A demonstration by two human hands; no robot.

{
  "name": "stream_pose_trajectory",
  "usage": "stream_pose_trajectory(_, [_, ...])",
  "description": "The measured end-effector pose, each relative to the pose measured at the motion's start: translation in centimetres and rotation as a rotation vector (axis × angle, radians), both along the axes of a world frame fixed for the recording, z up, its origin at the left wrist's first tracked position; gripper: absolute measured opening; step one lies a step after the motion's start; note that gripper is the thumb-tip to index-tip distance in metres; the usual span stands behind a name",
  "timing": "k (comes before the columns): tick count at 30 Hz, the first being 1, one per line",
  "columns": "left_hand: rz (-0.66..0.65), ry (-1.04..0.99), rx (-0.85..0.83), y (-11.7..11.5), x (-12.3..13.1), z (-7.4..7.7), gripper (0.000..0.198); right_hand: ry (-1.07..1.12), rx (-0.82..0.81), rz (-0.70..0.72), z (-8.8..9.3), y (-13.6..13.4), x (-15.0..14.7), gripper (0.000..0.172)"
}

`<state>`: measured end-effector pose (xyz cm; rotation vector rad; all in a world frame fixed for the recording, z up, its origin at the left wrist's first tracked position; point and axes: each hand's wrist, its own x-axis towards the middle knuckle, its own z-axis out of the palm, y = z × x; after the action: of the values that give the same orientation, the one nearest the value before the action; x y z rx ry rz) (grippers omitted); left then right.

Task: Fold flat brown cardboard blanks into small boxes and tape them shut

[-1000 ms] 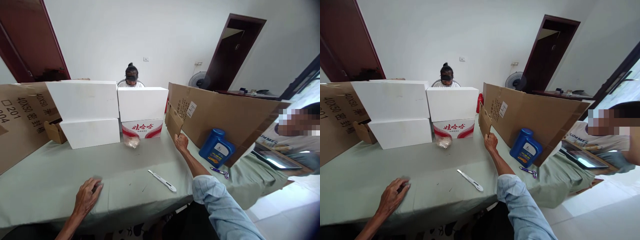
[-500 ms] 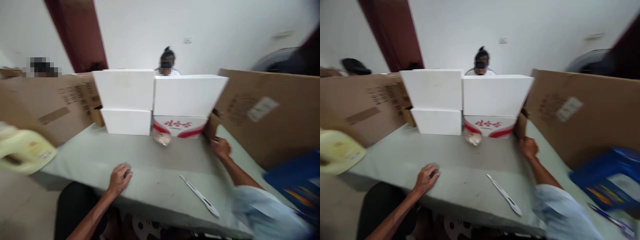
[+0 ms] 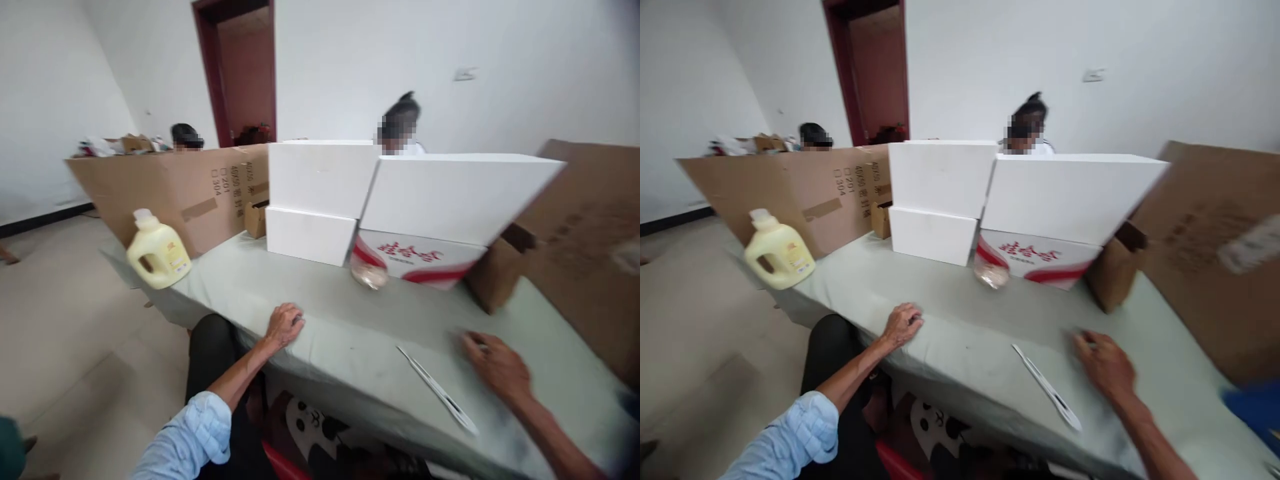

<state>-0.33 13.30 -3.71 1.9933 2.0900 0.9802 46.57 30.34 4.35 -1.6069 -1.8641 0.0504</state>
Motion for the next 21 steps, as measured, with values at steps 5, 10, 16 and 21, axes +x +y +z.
stream_pose_trajectory(5, [-0.031,-0.023,0.024,-0.2,-0.7,-0.7,0.013,-0.119,-0.029,0.083,-5.7,-9.5,-1.6,0.034])
stream_pose_trajectory(10, [-0.034,-0.013,0.049,-0.5,-0.9,-0.9,0.014,-0.177,0.031,0.111,-8.2,-13.9,-2.4,0.027])
stream_pose_trajectory(16, [0.011,0.0,0.089,-1.0,-0.4,-0.4,0.012,-0.176,0.096,0.085,-8.5,-13.8,-2.7,0.025])
stream_pose_trajectory(21, [0.035,0.015,0.067,-1.9,0.1,0.3,0.012,-0.158,0.078,0.031,-8.4,-12.5,-2.2,0.023])
